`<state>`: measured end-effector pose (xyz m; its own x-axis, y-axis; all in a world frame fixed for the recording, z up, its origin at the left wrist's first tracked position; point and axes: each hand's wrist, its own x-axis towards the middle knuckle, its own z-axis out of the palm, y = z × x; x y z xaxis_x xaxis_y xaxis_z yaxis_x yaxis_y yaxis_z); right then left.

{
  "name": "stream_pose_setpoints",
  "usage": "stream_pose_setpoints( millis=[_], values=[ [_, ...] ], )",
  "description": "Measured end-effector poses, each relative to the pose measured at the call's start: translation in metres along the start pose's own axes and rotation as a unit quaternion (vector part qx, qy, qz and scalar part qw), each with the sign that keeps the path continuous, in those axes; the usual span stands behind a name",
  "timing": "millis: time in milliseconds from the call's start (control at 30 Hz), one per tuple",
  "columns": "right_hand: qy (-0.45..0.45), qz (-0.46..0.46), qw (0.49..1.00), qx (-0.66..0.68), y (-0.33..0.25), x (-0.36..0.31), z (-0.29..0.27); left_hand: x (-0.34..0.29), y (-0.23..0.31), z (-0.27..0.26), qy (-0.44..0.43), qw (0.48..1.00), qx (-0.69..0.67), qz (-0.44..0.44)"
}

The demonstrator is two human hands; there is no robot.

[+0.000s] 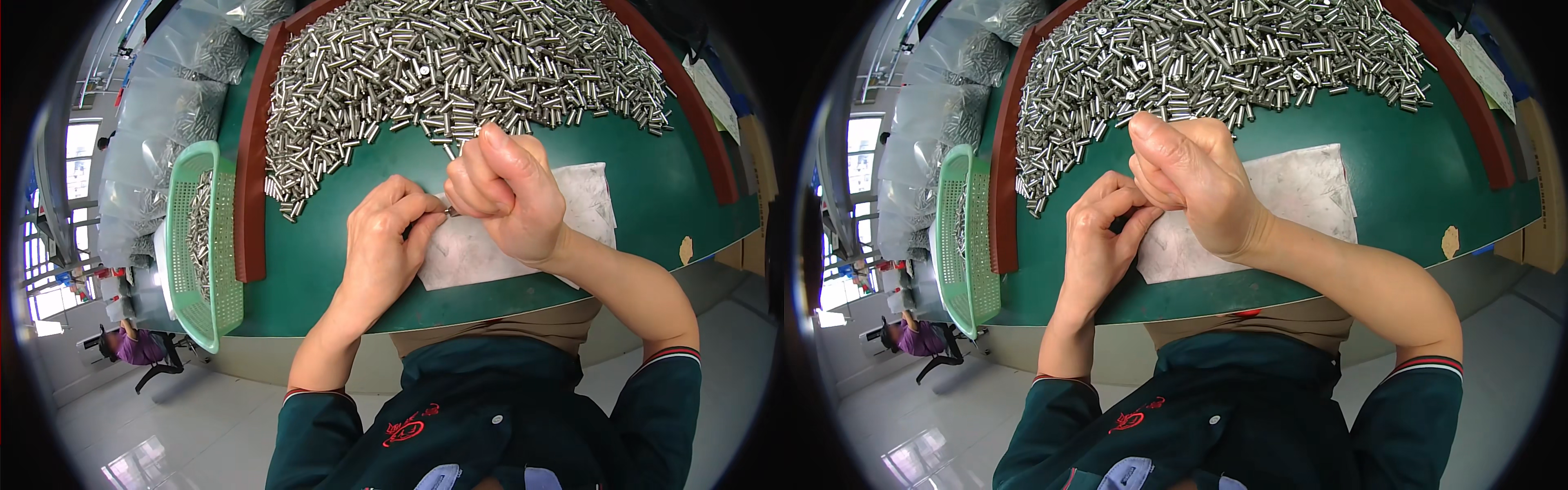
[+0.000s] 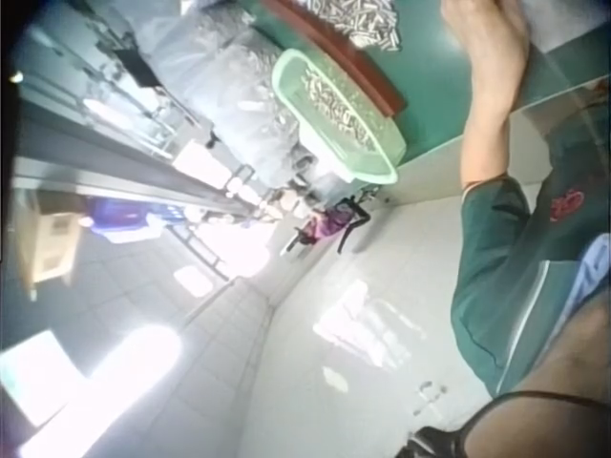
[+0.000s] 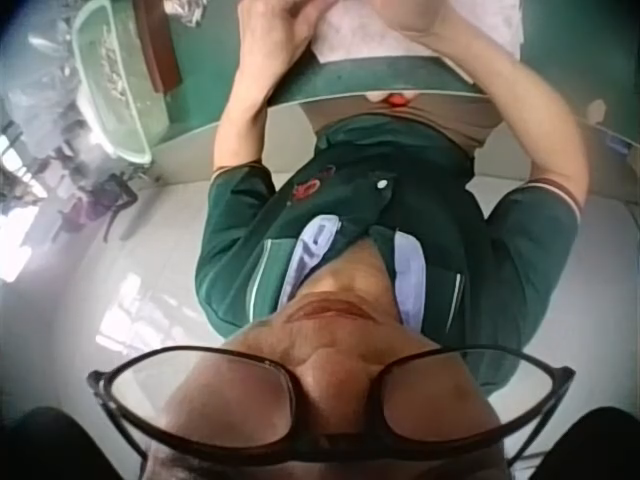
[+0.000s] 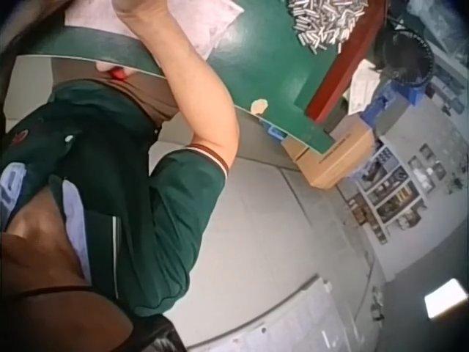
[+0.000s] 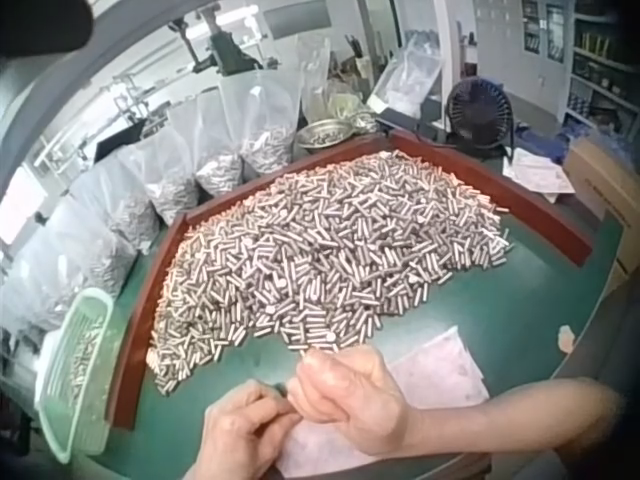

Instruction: Manually assembling small metal pins by inserting components using a hand tool.

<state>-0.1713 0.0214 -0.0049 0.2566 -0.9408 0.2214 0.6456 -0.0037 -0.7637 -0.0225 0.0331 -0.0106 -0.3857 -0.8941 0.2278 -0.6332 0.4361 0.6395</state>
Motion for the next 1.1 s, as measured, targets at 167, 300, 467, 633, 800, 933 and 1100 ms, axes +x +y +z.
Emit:
stream_pose_setpoints(
  millis=[167,300,467,633,800,933,1100],
  values=[
    [0.007,0.004,1.0,-0.008,0.0,0.0,0.002,0.001,-0.001,0.0,0.004,1.0,0.001,0.007],
    [0.007,0.007,1.0,-0.011,0.002,-0.002,0.003,0.004,0.001,-0.002,-0.01,1.0,-0.01,-0.006],
    [0.012,0.016,1.0,-0.013,0.004,-0.005,0.005,0.005,-0.001,-0.003,-0.022,0.999,-0.024,-0.017],
    [-0.004,-0.009,0.999,-0.041,0.006,-0.006,0.008,0.005,-0.002,-0.002,-0.021,0.998,-0.06,-0.026],
    [0.027,-0.003,1.0,-0.013,0.003,0.002,0.006,0.005,-0.002,-0.001,-0.013,0.999,-0.039,-0.007],
    [0.008,-0.062,0.998,-0.023,-0.032,0.023,0.002,0.005,0.003,-0.004,-0.03,0.999,-0.023,-0.021],
    [-0.008,-0.074,0.997,0.025,-0.046,0.05,-0.004,0.014,0.001,-0.016,-0.073,0.984,-0.142,-0.08]
  ],
)
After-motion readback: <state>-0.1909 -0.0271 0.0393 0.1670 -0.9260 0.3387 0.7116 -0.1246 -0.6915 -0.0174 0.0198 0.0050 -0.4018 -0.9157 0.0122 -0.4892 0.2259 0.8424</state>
